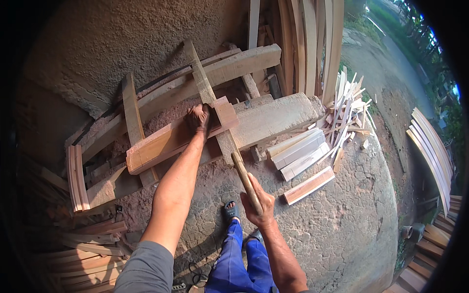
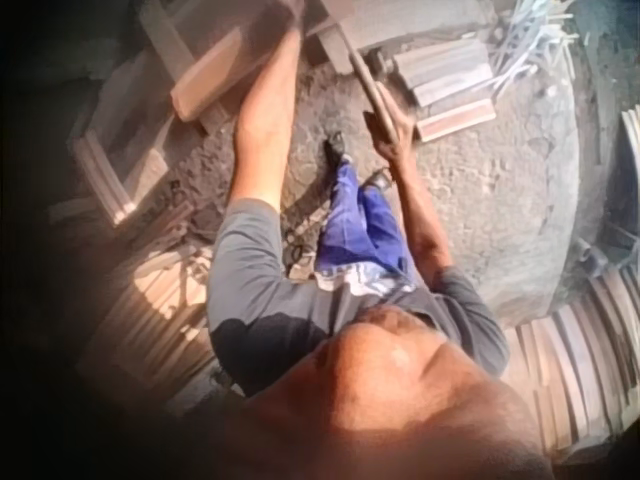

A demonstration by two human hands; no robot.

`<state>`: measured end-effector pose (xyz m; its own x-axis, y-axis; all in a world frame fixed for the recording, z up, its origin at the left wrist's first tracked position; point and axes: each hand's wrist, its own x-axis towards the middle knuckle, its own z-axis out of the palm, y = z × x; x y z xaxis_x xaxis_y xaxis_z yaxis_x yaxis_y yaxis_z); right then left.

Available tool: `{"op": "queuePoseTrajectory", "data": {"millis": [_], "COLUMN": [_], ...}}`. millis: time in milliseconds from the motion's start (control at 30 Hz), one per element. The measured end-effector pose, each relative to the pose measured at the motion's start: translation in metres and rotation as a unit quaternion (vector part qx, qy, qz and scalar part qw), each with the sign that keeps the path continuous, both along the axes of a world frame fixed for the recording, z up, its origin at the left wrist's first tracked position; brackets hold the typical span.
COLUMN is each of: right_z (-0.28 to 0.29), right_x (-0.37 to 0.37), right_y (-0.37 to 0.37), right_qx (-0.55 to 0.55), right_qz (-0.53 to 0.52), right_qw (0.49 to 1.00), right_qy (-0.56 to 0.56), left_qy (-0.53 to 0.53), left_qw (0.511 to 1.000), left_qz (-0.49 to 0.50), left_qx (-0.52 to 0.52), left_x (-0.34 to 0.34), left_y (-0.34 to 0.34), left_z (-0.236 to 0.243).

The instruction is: The person uses a hand saw to cut a wooden plank resting on a wooden frame. After each cut, the person removes the cut piece and places it on a nearby pile of wood scraps. The process is repeated several times.

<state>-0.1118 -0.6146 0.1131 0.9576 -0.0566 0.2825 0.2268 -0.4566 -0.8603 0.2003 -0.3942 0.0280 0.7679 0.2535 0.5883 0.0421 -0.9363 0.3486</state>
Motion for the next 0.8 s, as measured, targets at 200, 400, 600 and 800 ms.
{"op": "queuePoseTrajectory", "data": {"millis": [200,400,600,800], "right_z": [-0.005,0.001,0.001,0.006], "right_x": [-0.153,0.003,-0.123,-0.03], "right_y": [-0.048,0.0,-0.039,-0.012], "right_qx": [-0.082,-0.002,-0.068,-0.006], "right_qz": [-0.023,-0.007,-0.013,-0.032], "right_qw": [0.996,1.0,0.997,0.999], "right_qy": [0.026,-0.028,0.019,0.032], "left_qy": [0.022,0.037,0.039,0.038], "left_qw": [0.998,0.999,0.997,0.998], "left_qz": [-0.032,-0.011,-0.022,-0.024], "left_qx": [-0.057,-0.013,-0.059,-0.044], "left_x": [-0.016,0.0,-0.009,-0.008], "left_y": [-0.022,-0.011,-0.019,-0.028], "left_z": [0.026,0.015,0.022,0.02]}}
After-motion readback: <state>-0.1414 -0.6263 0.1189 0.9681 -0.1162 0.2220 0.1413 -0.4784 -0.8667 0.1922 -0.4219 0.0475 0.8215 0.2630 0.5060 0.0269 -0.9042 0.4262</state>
